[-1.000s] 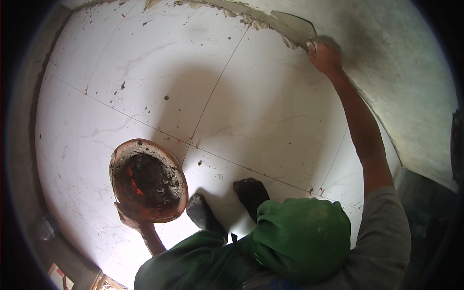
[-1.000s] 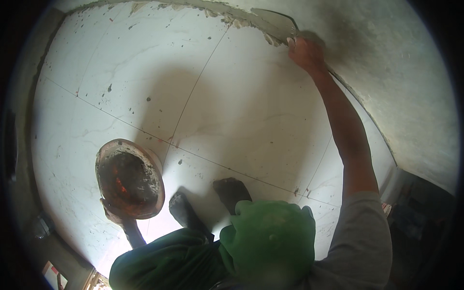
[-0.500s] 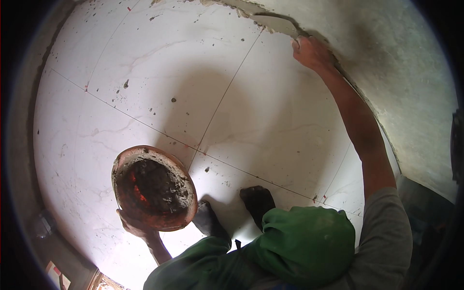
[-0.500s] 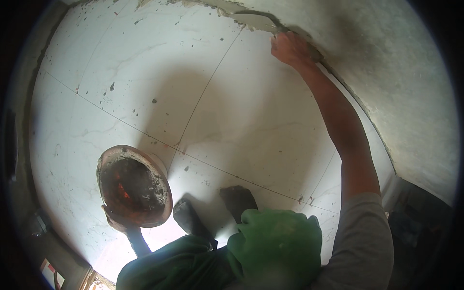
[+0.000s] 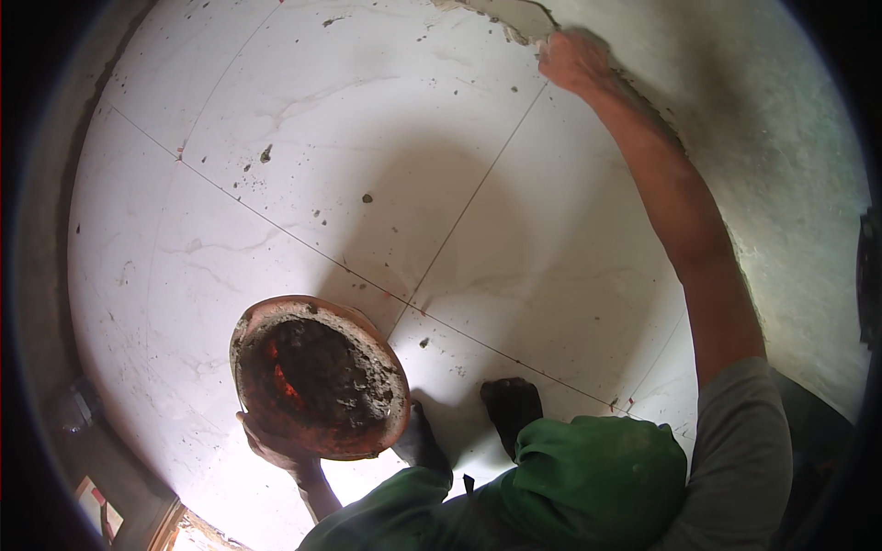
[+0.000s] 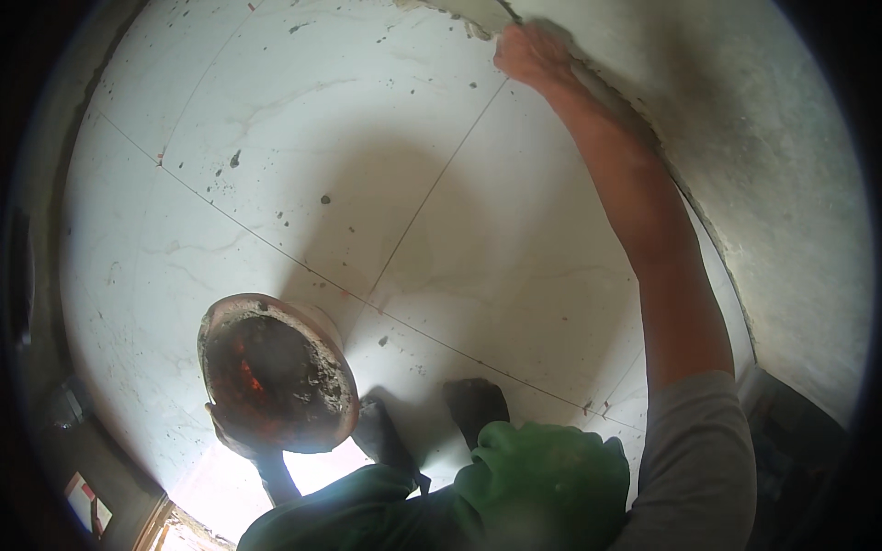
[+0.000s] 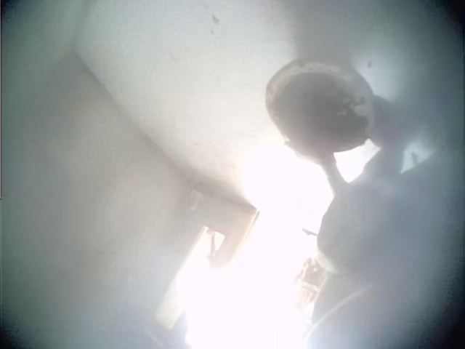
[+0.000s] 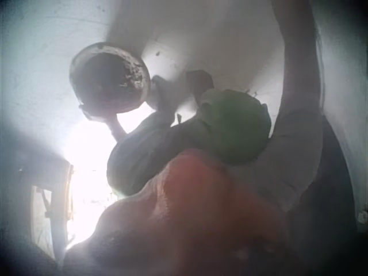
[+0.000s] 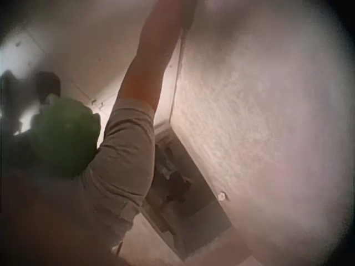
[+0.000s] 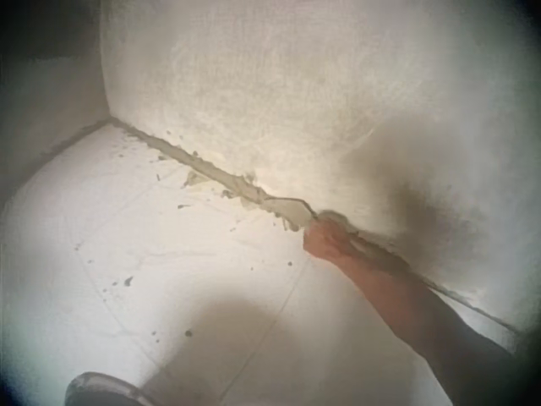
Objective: The person applies mortar from a bucket to the gap between floor tiles and a wall using a trowel. They spread and smooth the material along the edge of the room by hand with the tool.
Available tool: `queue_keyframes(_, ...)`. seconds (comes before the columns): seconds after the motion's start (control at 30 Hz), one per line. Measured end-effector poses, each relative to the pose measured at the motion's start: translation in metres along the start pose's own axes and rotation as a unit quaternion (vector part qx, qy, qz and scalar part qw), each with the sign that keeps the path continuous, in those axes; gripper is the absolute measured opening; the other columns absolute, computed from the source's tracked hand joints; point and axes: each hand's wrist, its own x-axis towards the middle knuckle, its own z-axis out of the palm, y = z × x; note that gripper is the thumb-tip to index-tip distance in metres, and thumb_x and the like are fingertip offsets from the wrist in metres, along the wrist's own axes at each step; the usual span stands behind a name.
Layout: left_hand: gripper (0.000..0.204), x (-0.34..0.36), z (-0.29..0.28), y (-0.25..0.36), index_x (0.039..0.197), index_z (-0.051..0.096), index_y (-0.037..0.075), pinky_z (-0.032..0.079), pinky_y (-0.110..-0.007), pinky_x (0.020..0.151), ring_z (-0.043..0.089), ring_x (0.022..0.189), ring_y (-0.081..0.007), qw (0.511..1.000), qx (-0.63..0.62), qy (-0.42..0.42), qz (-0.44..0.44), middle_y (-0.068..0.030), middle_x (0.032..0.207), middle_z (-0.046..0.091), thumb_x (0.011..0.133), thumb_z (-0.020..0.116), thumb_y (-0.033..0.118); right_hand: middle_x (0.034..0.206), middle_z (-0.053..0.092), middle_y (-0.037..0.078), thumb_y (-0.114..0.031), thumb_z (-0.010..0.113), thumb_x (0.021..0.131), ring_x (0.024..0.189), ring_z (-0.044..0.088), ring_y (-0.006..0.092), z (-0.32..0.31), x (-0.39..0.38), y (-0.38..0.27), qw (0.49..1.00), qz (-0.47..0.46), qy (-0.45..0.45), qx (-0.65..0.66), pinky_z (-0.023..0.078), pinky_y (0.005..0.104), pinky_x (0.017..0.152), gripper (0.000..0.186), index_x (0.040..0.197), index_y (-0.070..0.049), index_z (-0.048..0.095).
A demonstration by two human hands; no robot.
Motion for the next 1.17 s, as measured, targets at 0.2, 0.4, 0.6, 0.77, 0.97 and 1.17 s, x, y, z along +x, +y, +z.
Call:
queue_keyframes(0.2, 0.041, -0.005, 0.005, -0.02, 0.136, 0.061, -0.003, 0.053, -0.048, 0.087, 0.069, 0.095, -0.0384, 0.963, 0.178, 0.078, 0.186, -0.0225, 0.111, 0.072, 0.104, 0.057, 0.022, 0.102, 0.076, 0.025, -0.036, 0.061, 0.102, 0.1, 0.074, 0.0407, 0.001, 0.038, -0.046, 0.995, 0.041, 0.09, 0.031, 0.058, 0.0535, 0.09, 0.04, 0.109, 0.001, 0.074)
queue_keyframes(0.4, 0.041, -0.003, 0.006, -0.008, 0.122, 0.068, 0.0, 0.052, -0.05, 0.08, 0.069, 0.091, -0.0402, 0.984, 0.128, 0.069, 0.104, -0.0197, 0.098, 0.071, 0.096, 0.068, 0.032, 0.114, 0.077, 0.025, -0.012, 0.062, 0.097, 0.111, 0.074, 0.0399, -0.011, 0.09, -0.129, 0.991, 0.026, 0.024, 0.129, 0.059, 0.0491, 0.093, 0.028, 0.116, 0.004, 0.074)
queue_keyframes(0.6, 0.047, -0.007, 0.001, -0.012, 0.129, 0.066, -0.001, 0.052, -0.052, 0.087, 0.069, 0.099, -0.0409, 0.974, 0.188, 0.039, 0.123, -0.0208, 0.106, 0.072, 0.097, 0.067, 0.034, 0.12, 0.075, 0.026, -0.015, 0.061, 0.098, 0.118, 0.072, 0.039, -0.012, 0.083, -0.113, 0.99, 0.042, 0.03, 0.128, 0.058, 0.0493, 0.094, 0.031, 0.119, 0.002, 0.075)
queue_keyframes(0.77, 0.063, -0.013, 0.007, -0.029, 0.152, 0.055, 0.01, 0.051, -0.049, 0.106, 0.061, 0.13, -0.037, 0.965, 0.228, 0.043, 0.119, -0.0153, 0.142, 0.064, 0.1, 0.061, 0.045, 0.117, 0.076, 0.024, -0.024, 0.066, 0.095, 0.114, 0.073, 0.039, -0.004, 0.051, -0.053, 0.992, 0.095, -0.011, 0.079, 0.058, 0.0506, 0.094, 0.035, 0.119, 0.0, 0.074)
queue_keyframes(0.97, 0.06, -0.005, 0.007, -0.034, 0.148, 0.059, 0.009, 0.055, -0.047, 0.103, 0.067, 0.122, -0.0363, 0.977, 0.183, 0.06, 0.085, -0.0187, 0.14, 0.067, 0.1, 0.063, 0.045, 0.116, 0.076, 0.025, -0.023, 0.069, 0.09, 0.112, 0.073, 0.0408, -0.016, -0.018, 0.005, 0.993, 0.096, -0.046, 0.059, 0.059, 0.0515, 0.094, 0.039, 0.121, 0.0, 0.072)
queue_keyframes(1.17, 0.065, 0.012, 0.0, 0.006, 0.151, 0.055, 0.012, 0.054, -0.05, 0.106, 0.07, 0.117, -0.0332, 0.836, -0.489, -0.079, -0.237, -0.0183, 0.14, 0.068, 0.104, 0.06, 0.055, 0.121, 0.073, 0.029, -0.024, 0.067, 0.095, 0.119, 0.071, 0.0404, 0.009, -0.074, 0.097, 0.994, 0.095, -0.029, 0.034, 0.055, 0.052, 0.103, 0.039, 0.128, -0.005, 0.072)
